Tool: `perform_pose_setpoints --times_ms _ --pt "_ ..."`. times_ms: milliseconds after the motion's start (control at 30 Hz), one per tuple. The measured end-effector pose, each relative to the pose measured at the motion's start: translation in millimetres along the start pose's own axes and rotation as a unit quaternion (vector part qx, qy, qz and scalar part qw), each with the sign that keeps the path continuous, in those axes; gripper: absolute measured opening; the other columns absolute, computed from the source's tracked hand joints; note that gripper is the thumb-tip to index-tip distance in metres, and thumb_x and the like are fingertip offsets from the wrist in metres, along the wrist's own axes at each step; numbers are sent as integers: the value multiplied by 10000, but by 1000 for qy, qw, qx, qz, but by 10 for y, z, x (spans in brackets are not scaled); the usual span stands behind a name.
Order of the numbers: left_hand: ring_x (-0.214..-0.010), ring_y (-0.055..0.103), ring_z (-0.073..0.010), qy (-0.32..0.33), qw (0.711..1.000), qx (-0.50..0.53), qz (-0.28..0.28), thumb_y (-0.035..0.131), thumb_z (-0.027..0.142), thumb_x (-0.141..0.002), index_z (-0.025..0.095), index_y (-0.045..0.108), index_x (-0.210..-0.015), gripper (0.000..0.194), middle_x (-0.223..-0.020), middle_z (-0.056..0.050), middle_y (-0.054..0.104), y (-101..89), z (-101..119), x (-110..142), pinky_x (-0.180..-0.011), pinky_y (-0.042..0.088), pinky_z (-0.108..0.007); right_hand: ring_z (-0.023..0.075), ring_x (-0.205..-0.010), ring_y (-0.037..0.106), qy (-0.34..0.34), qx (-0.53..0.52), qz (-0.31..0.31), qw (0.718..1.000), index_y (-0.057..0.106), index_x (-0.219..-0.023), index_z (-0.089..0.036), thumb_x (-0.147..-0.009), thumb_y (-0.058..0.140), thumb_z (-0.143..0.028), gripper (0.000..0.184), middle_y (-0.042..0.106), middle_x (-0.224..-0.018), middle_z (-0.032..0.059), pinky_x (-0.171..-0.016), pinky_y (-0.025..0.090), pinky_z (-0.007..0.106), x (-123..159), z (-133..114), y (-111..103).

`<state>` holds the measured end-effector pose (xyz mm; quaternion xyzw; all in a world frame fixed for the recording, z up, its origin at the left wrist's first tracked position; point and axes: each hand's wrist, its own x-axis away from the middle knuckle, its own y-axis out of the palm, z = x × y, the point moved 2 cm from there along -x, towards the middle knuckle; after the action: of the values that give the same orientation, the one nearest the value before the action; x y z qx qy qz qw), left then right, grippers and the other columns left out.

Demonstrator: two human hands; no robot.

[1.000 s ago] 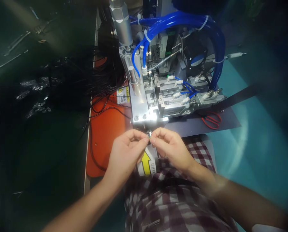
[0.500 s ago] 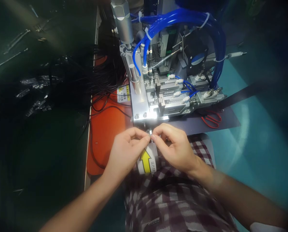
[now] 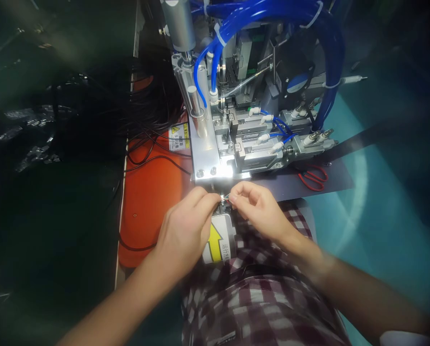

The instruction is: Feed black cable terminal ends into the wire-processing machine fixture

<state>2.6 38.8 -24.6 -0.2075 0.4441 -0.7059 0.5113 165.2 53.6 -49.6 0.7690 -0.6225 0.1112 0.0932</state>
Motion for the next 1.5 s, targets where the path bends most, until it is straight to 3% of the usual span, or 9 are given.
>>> perform_pose_setpoints --times_ms 467,767,933,1233,1500 --pt "-666 583 -126 37 998 -47 13 445 72 -879 138 668 -1044 286 -793 -44 588 50 -47 14 -581 498 -213 75 -470 329 39 -38 2 998 519 -700 -180 -823 601 -348 223 417 -551 -72 -442 248 231 -50 96 58" --pt "-721 616 -151 60 997 -47 30 463 61 -864 122 678 -1039 284 -859 -77 599 70 -87 19 -614 532 -233 85 -499 370 39 -29 23 999 530 -714 -174 -822 592 -316 189 470 -596 -49 -471 285 236 -55 123 70" --pt "-697 619 -161 73 995 -55 27 463 36 -848 85 687 -1026 291 -844 -95 609 56 -67 13 -589 529 -242 74 -479 326 62 -44 14 997 526 -723 -171 -830 588 -320 194 440 -578 -63 -452 251 231 -57 132 75" --pt "-648 605 -152 84 992 -77 47 461 21 -838 72 697 -1007 295 -803 -91 602 62 -38 14 -524 501 -227 98 -512 381 8 39 49 998 524 -755 -184 -857 551 -325 177 451 -598 -49 -492 310 248 -32 176 88" --pt "-637 602 -155 78 993 -82 37 449 2 -823 74 702 -1014 325 -792 -95 602 66 -48 9 -514 502 -228 111 -534 419 23 44 49 998 521 -757 -191 -863 540 -341 185 493 -629 -30 -518 347 257 -49 210 95"
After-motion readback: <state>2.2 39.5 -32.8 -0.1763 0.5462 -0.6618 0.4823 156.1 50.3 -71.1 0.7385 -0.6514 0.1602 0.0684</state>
